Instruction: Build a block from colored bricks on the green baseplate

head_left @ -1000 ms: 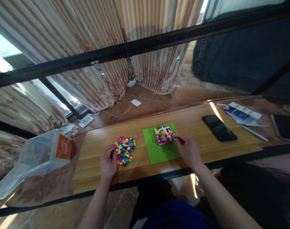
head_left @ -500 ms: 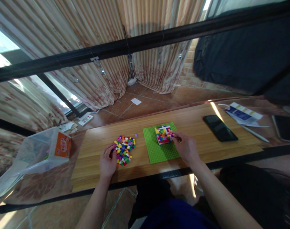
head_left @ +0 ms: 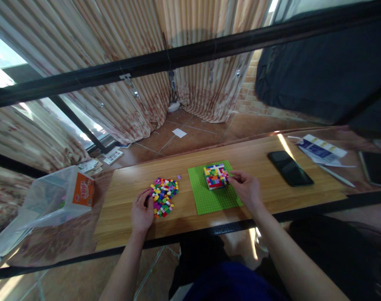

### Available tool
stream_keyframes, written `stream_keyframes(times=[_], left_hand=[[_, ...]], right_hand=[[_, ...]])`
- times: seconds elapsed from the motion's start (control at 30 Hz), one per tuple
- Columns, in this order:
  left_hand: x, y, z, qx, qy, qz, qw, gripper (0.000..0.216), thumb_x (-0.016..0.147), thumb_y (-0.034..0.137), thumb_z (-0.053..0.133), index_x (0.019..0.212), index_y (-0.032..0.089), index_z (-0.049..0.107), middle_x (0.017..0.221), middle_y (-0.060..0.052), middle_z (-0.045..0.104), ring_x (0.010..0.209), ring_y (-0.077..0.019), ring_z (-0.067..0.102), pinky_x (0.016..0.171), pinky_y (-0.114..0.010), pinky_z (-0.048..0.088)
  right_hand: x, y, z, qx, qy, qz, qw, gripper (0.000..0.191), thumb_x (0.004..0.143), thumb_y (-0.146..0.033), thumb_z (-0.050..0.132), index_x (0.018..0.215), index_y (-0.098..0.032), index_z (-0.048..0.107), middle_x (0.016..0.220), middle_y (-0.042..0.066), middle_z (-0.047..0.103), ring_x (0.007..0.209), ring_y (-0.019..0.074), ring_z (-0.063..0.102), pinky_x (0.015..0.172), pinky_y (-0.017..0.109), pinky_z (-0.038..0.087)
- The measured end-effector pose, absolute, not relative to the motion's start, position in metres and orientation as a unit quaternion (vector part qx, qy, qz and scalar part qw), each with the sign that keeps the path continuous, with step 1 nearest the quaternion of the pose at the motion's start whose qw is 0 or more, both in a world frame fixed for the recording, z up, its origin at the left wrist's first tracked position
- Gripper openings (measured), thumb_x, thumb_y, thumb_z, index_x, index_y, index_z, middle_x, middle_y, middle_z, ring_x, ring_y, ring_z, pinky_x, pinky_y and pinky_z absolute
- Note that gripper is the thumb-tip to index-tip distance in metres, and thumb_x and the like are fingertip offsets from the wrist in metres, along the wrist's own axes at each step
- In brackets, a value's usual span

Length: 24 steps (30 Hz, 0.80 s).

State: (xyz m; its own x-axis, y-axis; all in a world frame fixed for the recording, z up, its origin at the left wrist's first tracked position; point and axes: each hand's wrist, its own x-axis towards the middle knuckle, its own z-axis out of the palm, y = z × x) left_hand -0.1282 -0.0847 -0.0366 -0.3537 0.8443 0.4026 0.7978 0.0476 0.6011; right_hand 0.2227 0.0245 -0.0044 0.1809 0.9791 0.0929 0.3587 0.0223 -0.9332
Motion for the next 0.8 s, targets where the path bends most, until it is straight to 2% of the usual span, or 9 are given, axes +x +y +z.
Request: stream_keyframes(times=[0.17, 0.5, 0.6, 0.67, 0.8], left_hand=[[-0.127, -0.085, -0.037, 0.564, 0.728, 0.388, 0.027, 0.027, 0.09, 0.034, 0.05, 0.104, 0.019, 0.068, 0.115, -0.01, 0.068, 0.111, -0.0253, 0.063, 0.105, -0.045, 0.048], [-0.13, -0.084, -0.04, 0.568, 0.722, 0.395, 0.025, 0.027, 0.09, 0.033, 0.05, 0.105, 0.019, 0.068, 0.115, -0.01, 0.068, 0.111, -0.0247, 0.063, 0.104, -0.044, 0.049], [-0.13, -0.084, -0.042, 0.567, 0.719, 0.401, 0.024, 0.027, 0.09, 0.033, 0.05, 0.104, 0.018, 0.068, 0.114, -0.011, 0.069, 0.11, -0.025, 0.063, 0.104, -0.045, 0.049], [-0.129, -0.084, -0.042, 0.566, 0.72, 0.402, 0.021, 0.027, 0.09, 0.032, 0.05, 0.104, 0.018, 0.069, 0.114, -0.011, 0.069, 0.11, -0.0252, 0.064, 0.103, -0.045, 0.05], [-0.127, -0.085, -0.042, 0.559, 0.724, 0.404, 0.023, 0.025, 0.09, 0.029, 0.051, 0.103, 0.018, 0.069, 0.114, -0.011, 0.069, 0.11, -0.0246, 0.064, 0.102, -0.045, 0.05]], right_hand=[[0.224, 0.032, -0.008, -0.604, -0.504, 0.386, 0.482, 0.04, 0.063, -0.041, 0.069, 0.092, -0.014, 0.072, 0.068, 0.006, 0.073, 0.062, 0.0188, 0.065, 0.059, 0.03, 0.048], [0.227, 0.036, -0.004, -0.634, -0.536, 0.351, 0.433, 0.041, 0.065, -0.038, 0.067, 0.098, -0.013, 0.069, 0.066, 0.004, 0.07, 0.057, 0.0167, 0.061, 0.058, 0.03, 0.044], [0.225, 0.031, -0.001, -0.643, -0.552, 0.319, 0.424, 0.04, 0.069, -0.038, 0.067, 0.1, -0.013, 0.069, 0.068, 0.005, 0.072, 0.061, 0.0188, 0.064, 0.062, 0.031, 0.046], [0.218, 0.024, 0.003, -0.638, -0.562, 0.275, 0.449, 0.037, 0.075, -0.04, 0.064, 0.101, -0.014, 0.069, 0.074, 0.007, 0.073, 0.067, 0.0209, 0.066, 0.066, 0.033, 0.049], [0.185, 0.008, 0.012, -0.55, -0.648, 0.24, 0.469, 0.029, 0.088, -0.037, 0.055, 0.103, -0.018, 0.069, 0.089, 0.01, 0.074, 0.077, 0.0218, 0.067, 0.076, 0.036, 0.052]])
